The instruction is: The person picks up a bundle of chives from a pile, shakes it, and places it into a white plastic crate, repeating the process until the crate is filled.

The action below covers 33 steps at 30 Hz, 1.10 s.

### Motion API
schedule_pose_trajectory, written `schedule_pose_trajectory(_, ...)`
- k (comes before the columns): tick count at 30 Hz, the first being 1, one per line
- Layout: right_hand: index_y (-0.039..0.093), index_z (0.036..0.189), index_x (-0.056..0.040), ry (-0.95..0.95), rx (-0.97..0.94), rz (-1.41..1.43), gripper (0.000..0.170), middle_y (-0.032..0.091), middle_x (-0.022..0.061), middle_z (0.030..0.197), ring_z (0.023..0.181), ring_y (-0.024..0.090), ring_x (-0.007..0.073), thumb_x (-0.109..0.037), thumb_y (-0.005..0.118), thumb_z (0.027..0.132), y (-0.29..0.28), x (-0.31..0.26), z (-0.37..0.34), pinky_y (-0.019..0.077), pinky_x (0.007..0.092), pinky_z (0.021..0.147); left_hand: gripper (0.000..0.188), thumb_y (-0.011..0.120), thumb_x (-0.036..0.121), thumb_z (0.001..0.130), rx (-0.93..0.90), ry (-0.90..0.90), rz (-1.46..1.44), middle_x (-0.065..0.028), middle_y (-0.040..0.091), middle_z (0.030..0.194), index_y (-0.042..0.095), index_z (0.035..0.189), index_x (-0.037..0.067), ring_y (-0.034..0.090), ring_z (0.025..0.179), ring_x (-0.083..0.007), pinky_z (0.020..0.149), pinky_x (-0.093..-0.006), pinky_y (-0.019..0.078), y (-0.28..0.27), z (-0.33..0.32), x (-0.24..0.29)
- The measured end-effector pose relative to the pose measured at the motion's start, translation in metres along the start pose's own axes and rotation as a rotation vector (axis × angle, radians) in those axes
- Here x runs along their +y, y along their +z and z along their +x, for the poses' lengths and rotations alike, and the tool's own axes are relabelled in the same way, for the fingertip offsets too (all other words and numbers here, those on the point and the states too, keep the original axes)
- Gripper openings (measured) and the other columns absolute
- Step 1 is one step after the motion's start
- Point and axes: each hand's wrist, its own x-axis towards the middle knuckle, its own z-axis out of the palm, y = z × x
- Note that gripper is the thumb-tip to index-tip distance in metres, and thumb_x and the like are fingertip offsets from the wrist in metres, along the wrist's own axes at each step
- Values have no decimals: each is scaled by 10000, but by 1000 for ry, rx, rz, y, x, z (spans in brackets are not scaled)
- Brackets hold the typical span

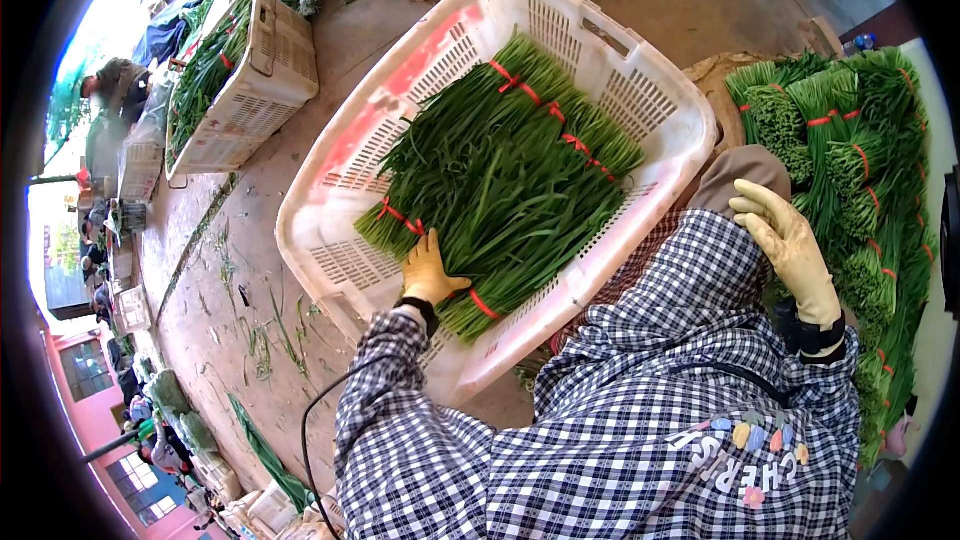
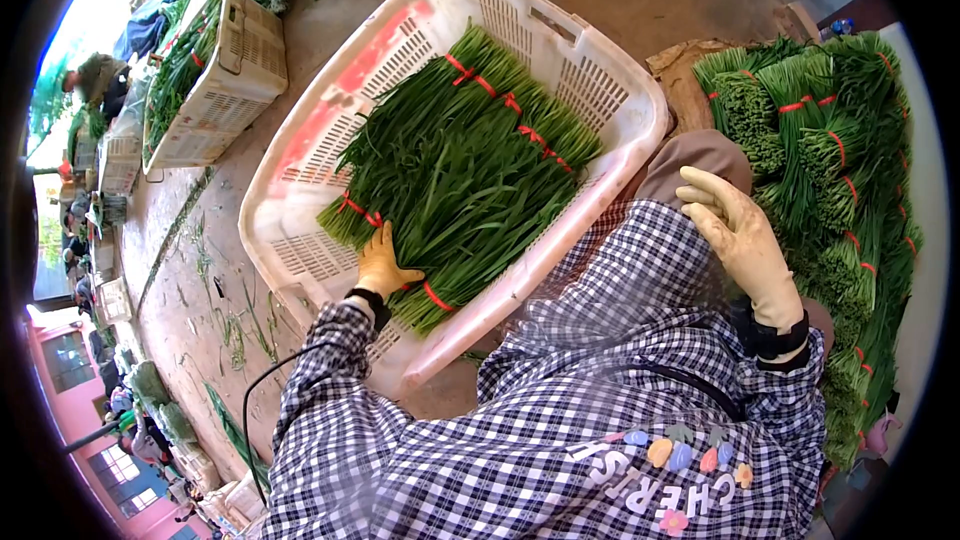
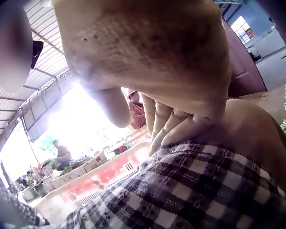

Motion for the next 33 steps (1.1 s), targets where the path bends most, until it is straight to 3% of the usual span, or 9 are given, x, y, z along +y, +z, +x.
schedule_pose_trajectory(1,559,1446,-36,-12,-3,-10,434,694,149,1272,1148,673,213,-181,600,1039,-1,0,-1,518,334,1028,1140,900,499,694,1,-1,1,-185,467,1536,345,1569,25,440,1412,-371,1150,-490,380,0,-9,3)
schedule_pose_trajectory(3,562,1443,-35,-26,-12,-20,429,695,149,1271,1143,675,213,-177,597,1040,-3,1,-2,522,332,1023,881,836,447,770,303,343,51,-140,587,1368,462,1484,92,542,1285,-332,1063,-482,432,-1,-26,9)
schedule_pose_trajectory(4,563,1442,-34,-28,-7,-31,428,695,149,1270,1142,676,213,-180,598,1041,-3,0,-2,523,334,1022,630,783,400,821,84,319,108,-104,644,1215,550,1342,134,624,1154,-308,982,-471,469,-9,-34,24)
schedule_pose_trajectory(5,563,1441,-33,-33,-2,-40,428,694,148,1270,1141,676,213,-183,598,1042,-3,0,-1,525,335,1021,590,784,448,822,-11,378,140,-101,664,1142,571,1258,112,672,1065,-302,943,-457,508,5,-38,25)
schedule_pose_trajectory(7,563,1441,-33,-33,-4,-17,429,693,147,1272,1145,675,210,-179,603,1040,-1,3,1,527,336,1019,665,778,538,814,-190,247,87,-129,667,1085,594,1241,63,666,1074,-316,927,-447,526,24,-47,36)
schedule_pose_trajectory(11,563,1443,-34,-76,9,22,427,690,142,1280,1143,675,197,-156,613,1037,2,9,1,535,327,1004,903,832,557,758,-203,238,285,-130,627,1210,479,1369,-8,651,1123,-283,903,-433,546,29,-59,59)
schedule_pose_trajectory(14,567,1445,-50,-72,25,13,418,693,132,1274,1140,676,188,-130,611,1037,1,14,0,542,305,979,1151,844,555,734,-134,209,363,-110,594,1273,289,1560,-23,608,1167,-249,924,-433,528,52,-61,55)
schedule_pose_trajectory(22,600,1415,-74,-106,71,7,387,716,122,1229,1086,693,171,-124,623,1032,1,18,-1,551,297,952,1088,853,465,751,-219,184,312,-145,609,1274,294,1547,-21,631,1162,-301,896,-395,578,42,-55,50)
schedule_pose_trajectory(33,601,1398,-40,-181,111,-22,366,721,122,1204,1046,704,179,-114,611,1039,5,20,0,570,294,931,1053,843,435,725,-280,204,217,-225,617,1268,331,1509,-46,619,1183,-369,955,-444,548,33,-57,36)
